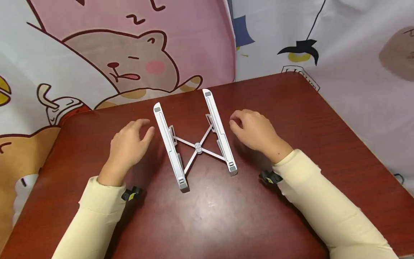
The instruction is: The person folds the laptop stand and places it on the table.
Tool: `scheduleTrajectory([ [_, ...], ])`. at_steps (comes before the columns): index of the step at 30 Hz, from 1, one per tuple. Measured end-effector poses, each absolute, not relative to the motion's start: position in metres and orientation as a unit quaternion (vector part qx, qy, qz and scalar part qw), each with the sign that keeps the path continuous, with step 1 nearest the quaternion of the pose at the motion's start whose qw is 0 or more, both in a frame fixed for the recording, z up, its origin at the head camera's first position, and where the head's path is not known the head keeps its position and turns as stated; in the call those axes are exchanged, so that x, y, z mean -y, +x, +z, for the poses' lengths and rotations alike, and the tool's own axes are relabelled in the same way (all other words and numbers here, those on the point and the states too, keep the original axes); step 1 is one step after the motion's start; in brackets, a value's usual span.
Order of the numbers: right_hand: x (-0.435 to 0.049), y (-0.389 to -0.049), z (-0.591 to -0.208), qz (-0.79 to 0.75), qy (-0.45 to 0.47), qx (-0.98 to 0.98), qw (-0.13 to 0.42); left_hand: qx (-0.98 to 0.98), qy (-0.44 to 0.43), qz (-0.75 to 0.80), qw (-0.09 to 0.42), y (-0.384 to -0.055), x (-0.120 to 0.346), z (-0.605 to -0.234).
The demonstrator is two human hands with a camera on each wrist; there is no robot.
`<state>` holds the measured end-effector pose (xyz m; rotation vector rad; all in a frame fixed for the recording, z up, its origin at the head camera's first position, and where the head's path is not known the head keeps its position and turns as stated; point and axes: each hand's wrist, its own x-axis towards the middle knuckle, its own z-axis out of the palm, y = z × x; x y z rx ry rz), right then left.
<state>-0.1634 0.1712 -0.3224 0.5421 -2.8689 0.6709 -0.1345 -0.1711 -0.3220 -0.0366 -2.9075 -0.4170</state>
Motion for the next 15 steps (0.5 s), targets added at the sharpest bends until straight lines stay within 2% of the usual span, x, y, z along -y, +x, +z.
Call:
scheduleTrajectory([
  [3, -0.172, -0.160, -0.321, 0.274, 0.186, 0.944, 0.012, 0.981, -0.020, -0.163, 0.099, -0.127, 0.171, -0.316],
  [5, -0.174, -0.160, -0.321, 0.296, 0.191, 0.935, -0.043, 0.982, -0.027, -0.172, 0.076, -0.124, 0.171, -0.312],
  [11, -0.182, -0.161, -0.323, 0.336, 0.232, 0.885, -0.222, 0.977, -0.113, -0.167, -0.065, -0.120, 0.171, -0.308],
  [15, -0.184, -0.163, -0.327, 0.328, 0.260, 0.864, -0.280, 0.957, -0.179, -0.182, -0.141, -0.119, 0.167, -0.314],
])
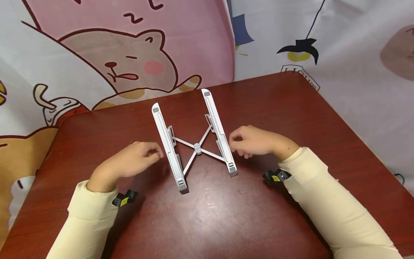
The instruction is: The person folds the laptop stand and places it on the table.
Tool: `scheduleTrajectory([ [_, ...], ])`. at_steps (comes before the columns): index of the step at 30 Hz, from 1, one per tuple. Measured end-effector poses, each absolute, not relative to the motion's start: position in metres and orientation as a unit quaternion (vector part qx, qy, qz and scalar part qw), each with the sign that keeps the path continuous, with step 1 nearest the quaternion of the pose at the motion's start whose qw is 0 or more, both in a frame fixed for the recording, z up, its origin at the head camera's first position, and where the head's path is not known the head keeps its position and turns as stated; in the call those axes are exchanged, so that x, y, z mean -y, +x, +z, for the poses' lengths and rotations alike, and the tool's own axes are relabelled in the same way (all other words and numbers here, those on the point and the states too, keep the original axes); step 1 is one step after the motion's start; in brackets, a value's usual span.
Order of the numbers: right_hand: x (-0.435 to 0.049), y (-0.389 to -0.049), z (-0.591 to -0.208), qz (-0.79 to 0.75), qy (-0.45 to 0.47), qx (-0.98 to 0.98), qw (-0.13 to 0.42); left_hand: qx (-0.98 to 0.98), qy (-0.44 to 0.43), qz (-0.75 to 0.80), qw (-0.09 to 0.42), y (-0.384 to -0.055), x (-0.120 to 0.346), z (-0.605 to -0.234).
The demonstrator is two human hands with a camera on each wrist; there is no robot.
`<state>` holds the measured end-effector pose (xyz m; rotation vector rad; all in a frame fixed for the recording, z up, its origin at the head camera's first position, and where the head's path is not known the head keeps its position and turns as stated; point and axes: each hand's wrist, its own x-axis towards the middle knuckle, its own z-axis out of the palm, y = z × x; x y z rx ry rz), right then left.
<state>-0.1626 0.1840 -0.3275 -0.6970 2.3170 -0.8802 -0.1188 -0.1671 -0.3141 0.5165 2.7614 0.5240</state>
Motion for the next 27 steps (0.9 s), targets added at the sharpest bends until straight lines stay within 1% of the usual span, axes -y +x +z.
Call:
scheduleTrajectory([
  [5, -0.184, -0.163, -0.334, -0.311, -0.284, -0.849, 0.318, -0.926, 0.210, 0.232, 0.212, -0.115, 0.162, -0.319],
  [9, -0.183, -0.163, -0.338, -0.310, -0.301, -0.839, 0.332, -0.909, 0.236, 0.247, 0.238, -0.114, 0.158, -0.324],
  [13, -0.182, -0.162, -0.343, -0.308, -0.317, -0.833, 0.333, -0.905, 0.257, 0.241, 0.238, -0.113, 0.155, -0.328],
  [27, -0.184, -0.161, -0.351, -0.321, -0.344, -0.815, 0.338, -0.902, 0.276, 0.236, 0.231, -0.113, 0.146, -0.334],
])
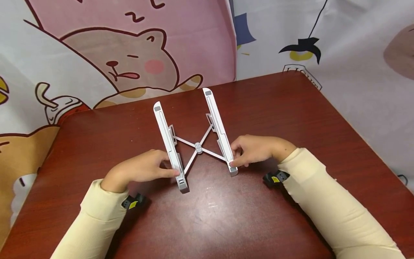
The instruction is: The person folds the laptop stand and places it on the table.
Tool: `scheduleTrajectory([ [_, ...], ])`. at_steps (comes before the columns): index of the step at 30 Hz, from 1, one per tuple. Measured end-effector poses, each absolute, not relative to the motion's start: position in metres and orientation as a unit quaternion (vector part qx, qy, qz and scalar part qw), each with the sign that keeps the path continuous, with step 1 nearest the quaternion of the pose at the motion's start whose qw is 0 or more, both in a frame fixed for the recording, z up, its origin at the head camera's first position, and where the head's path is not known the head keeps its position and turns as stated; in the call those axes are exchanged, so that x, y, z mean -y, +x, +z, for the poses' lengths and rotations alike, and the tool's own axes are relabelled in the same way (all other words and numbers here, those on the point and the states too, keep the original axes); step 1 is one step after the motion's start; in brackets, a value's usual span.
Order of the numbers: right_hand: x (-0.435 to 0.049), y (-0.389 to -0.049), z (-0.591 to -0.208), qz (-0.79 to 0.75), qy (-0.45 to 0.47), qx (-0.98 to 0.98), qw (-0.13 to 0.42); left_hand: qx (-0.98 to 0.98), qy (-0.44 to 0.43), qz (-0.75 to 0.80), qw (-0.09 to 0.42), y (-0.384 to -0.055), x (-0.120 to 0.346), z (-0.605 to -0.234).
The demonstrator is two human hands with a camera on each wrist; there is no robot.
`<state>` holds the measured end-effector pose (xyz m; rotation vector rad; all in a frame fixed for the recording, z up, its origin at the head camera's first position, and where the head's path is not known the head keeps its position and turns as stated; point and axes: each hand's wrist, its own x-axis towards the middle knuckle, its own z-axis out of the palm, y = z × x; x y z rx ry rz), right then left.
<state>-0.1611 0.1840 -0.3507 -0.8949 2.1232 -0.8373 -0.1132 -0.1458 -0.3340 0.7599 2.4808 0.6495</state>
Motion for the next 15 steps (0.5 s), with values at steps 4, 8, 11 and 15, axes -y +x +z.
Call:
scheduleTrajectory([
  [4, -0.1840, -0.1612, -0.3523, -0.323, -0.347, -0.814, 0.336, -0.902, 0.268, 0.239, 0.239, -0.1125, 0.1449, -0.3336],
  [8, -0.1839, -0.1610, -0.3538, -0.328, -0.349, -0.810, 0.338, -0.901, 0.263, 0.248, 0.241, -0.1134, 0.1451, -0.3335],
  [11, -0.1841, -0.1602, -0.3542, -0.335, -0.343, -0.807, 0.345, -0.899, 0.265, 0.256, 0.236, -0.1148, 0.1452, -0.3340],
  [15, -0.1834, -0.1591, -0.3549, -0.340, -0.341, -0.804, 0.350, -0.899, 0.265, 0.256, 0.236, -0.1162, 0.1463, -0.3354],
])
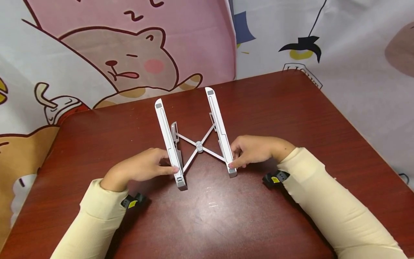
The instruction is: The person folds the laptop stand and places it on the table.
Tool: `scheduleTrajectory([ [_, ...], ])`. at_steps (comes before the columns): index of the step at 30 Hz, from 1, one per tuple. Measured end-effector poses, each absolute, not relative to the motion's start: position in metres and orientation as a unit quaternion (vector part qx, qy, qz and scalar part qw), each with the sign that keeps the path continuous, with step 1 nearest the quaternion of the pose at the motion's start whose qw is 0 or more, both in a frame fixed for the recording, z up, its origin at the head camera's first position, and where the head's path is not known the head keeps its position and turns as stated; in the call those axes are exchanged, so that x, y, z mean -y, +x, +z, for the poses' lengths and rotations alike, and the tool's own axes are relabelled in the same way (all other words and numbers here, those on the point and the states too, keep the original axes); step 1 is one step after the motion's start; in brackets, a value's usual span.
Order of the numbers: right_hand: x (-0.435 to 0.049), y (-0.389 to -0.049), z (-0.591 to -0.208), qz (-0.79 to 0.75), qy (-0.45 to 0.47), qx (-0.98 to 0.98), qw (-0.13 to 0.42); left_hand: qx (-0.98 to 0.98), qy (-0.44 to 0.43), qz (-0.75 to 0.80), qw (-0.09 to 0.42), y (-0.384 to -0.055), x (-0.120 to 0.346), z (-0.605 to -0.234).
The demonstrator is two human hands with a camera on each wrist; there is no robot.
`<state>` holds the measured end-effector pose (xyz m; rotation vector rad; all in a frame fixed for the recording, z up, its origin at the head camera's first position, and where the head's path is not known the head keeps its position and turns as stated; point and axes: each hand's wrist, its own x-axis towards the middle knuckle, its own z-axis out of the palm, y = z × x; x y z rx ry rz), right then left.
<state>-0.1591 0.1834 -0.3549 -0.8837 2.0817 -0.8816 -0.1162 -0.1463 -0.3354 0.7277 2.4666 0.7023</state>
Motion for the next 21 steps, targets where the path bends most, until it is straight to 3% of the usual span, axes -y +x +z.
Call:
scheduleTrajectory([
  [21, -0.1777, -0.1558, -0.3571, -0.350, -0.340, -0.803, 0.342, -0.912, 0.253, 0.242, 0.212, -0.1176, 0.1464, -0.3354],
])
